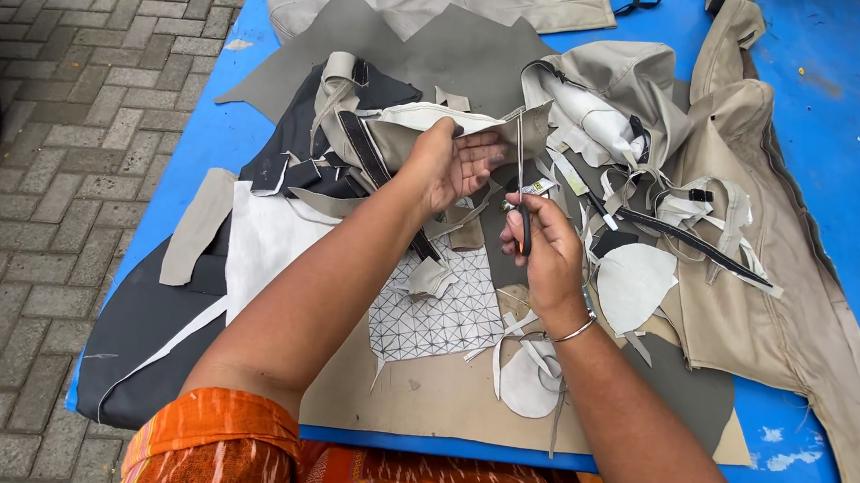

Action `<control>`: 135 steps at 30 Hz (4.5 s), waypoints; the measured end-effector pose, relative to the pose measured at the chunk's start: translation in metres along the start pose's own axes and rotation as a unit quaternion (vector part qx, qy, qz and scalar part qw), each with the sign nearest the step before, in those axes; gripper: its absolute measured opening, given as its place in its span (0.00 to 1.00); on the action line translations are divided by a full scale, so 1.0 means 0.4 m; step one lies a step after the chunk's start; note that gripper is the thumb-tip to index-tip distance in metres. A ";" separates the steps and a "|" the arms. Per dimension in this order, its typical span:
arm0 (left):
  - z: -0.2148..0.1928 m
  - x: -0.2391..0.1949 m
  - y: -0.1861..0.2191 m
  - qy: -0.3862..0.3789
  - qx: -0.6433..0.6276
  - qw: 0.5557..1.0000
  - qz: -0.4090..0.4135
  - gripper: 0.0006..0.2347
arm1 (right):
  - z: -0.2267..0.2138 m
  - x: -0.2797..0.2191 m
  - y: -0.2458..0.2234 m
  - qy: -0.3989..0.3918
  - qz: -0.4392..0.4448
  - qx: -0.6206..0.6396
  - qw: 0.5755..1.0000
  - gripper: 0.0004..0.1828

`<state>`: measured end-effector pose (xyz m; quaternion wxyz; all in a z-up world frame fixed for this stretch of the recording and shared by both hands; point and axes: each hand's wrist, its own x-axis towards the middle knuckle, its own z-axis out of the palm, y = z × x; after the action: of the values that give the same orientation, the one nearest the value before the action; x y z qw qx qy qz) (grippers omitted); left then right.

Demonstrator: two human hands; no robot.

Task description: Trimming excess material from a leather assembly using scissors on a cutting table.

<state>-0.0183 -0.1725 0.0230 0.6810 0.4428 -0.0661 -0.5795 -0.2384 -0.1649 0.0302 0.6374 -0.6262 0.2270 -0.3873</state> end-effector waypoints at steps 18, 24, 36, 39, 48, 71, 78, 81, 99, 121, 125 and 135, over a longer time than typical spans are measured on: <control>-0.097 -0.235 -0.129 0.118 -0.093 0.979 0.136 0.21 | 0.057 -0.042 0.059 -0.069 0.213 0.006 0.975 0.18; -0.128 -0.237 -0.125 0.108 -0.160 0.973 0.128 0.22 | 0.057 -0.040 0.017 -0.072 0.289 0.019 0.954 0.18; -0.051 -0.318 -0.096 0.075 -0.242 0.941 0.227 0.20 | 0.098 -0.092 -0.029 -0.075 0.246 0.114 0.960 0.18; -0.071 -0.274 -0.127 0.132 -0.223 0.938 0.228 0.17 | 0.094 -0.092 -0.024 -0.063 0.241 0.124 0.960 0.17; -0.097 -0.246 -0.128 0.057 -0.344 0.918 0.189 0.14 | 0.101 -0.098 -0.033 -0.049 0.219 0.122 0.967 0.18; -0.047 -0.323 -0.127 0.157 -0.190 0.941 0.231 0.19 | 0.033 -0.043 -0.014 -0.189 -0.133 -0.684 0.692 0.16; -0.013 -0.363 -0.121 0.148 -0.158 0.956 0.200 0.18 | 0.038 0.084 -0.088 -0.079 -0.004 -0.440 0.895 0.27; -0.017 -0.346 -0.141 0.137 -0.154 0.958 0.201 0.18 | 0.104 0.169 -0.105 -0.111 0.090 -0.461 0.876 0.37; -0.084 -0.286 -0.209 0.005 -0.224 0.973 0.053 0.19 | -0.090 0.223 0.213 -0.024 0.346 0.265 0.900 0.03; -0.040 -0.495 -0.148 0.132 0.008 0.959 0.253 0.17 | 0.036 0.062 0.086 -0.087 0.317 0.289 0.899 0.23; -0.030 -0.490 -0.150 0.080 -0.099 0.969 0.213 0.17 | -0.014 0.090 0.136 -0.074 0.281 0.277 0.916 0.24; -0.076 -0.434 -0.166 0.113 -0.056 0.967 0.222 0.14 | -0.011 0.098 0.118 -0.011 0.112 0.051 0.992 0.09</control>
<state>-0.1038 -0.0052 0.0331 0.8192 0.4406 -0.0531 -0.3633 -0.2087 -0.2023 -0.0086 0.7102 -0.5677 0.2692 -0.3177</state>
